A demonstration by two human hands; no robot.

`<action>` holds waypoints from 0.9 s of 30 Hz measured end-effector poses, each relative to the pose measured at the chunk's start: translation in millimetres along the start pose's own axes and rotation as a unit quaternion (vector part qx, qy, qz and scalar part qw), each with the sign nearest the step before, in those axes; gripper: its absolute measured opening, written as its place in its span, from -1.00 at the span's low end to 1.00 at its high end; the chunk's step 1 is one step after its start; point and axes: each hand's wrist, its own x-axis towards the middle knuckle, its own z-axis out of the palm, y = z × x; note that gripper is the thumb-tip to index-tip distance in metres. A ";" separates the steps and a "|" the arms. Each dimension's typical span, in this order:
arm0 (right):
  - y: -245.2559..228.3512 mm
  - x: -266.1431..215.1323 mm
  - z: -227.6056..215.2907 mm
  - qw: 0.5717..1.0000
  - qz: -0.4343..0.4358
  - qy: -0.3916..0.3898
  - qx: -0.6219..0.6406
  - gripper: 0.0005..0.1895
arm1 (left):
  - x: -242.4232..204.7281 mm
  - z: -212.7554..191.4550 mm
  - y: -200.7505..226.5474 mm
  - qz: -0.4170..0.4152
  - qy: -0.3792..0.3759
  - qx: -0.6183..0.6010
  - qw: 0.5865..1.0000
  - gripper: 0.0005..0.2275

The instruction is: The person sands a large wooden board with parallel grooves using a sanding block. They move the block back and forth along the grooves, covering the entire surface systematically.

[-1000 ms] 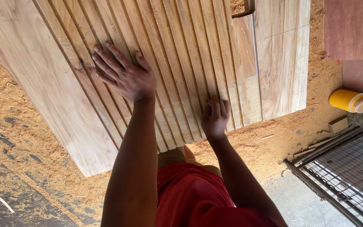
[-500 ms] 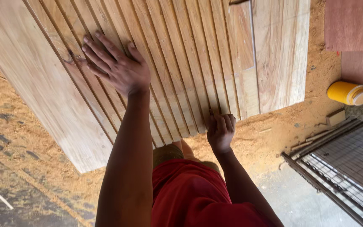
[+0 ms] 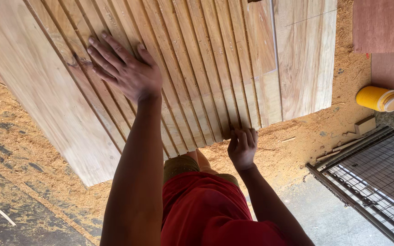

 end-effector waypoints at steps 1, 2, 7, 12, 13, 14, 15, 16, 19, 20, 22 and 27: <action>0.2 17.3 9.2 1.000 -0.001 0.017 0.005 -0.91 | -2.5 -1.7 0.1 0.004 -0.001 -0.010 1.000 -0.34; 1.3 48.2 27.2 0.999 -0.006 0.038 0.013 -0.87 | 0.9 -4.9 2.7 0.006 0.003 -0.021 1.000 -0.33; 1.2 211.6 118.1 0.995 -0.055 0.077 0.010 -0.93 | -0.8 -5.8 -0.7 0.012 -0.001 -0.017 1.000 -0.34; 1.9 177.7 98.4 0.997 -0.062 0.018 0.030 -0.90 | 2.1 -11.8 4.3 0.011 0.015 -0.039 0.999 -0.34; -0.1 141.5 76.7 0.994 -0.093 0.059 0.023 -0.78 | 5.7 -12.3 6.6 0.016 0.021 -0.046 0.999 -0.33; -4.8 97.3 51.4 0.998 -0.050 0.036 0.006 -0.94 | 1.1 -11.2 2.4 0.017 0.019 -0.047 0.999 -0.33; -7.5 59.0 28.9 0.999 -0.019 0.017 0.028 -0.97 | -1.4 -9.7 0.0 0.010 0.010 -0.040 0.999 -0.33; -9.5 25.4 9.0 1.000 -0.011 0.010 0.006 -0.92 | -2.2 -8.4 0.1 0.008 0.004 -0.034 0.999 -0.34; -10.0 -6.7 -4.3 0.999 0.016 0.006 -0.038 -0.90 | 3.4 -9.5 5.6 0.001 -0.003 -0.028 1.000 -0.34; -8.8 0.2 3.6 0.999 0.009 0.012 -0.030 -0.90 | 0.3 -8.8 3.4 -0.001 -0.010 -0.024 1.000 -0.34; -0.4 38.0 37.4 0.999 0.011 0.033 -0.017 -0.90 | -0.1 -9.9 1.9 0.002 -0.015 -0.033 0.999 -0.33; 12.8 81.7 69.6 0.999 0.015 0.005 -0.045 -0.95 | -6.3 -7.2 -3.1 0.003 -0.034 -0.009 0.999 -0.32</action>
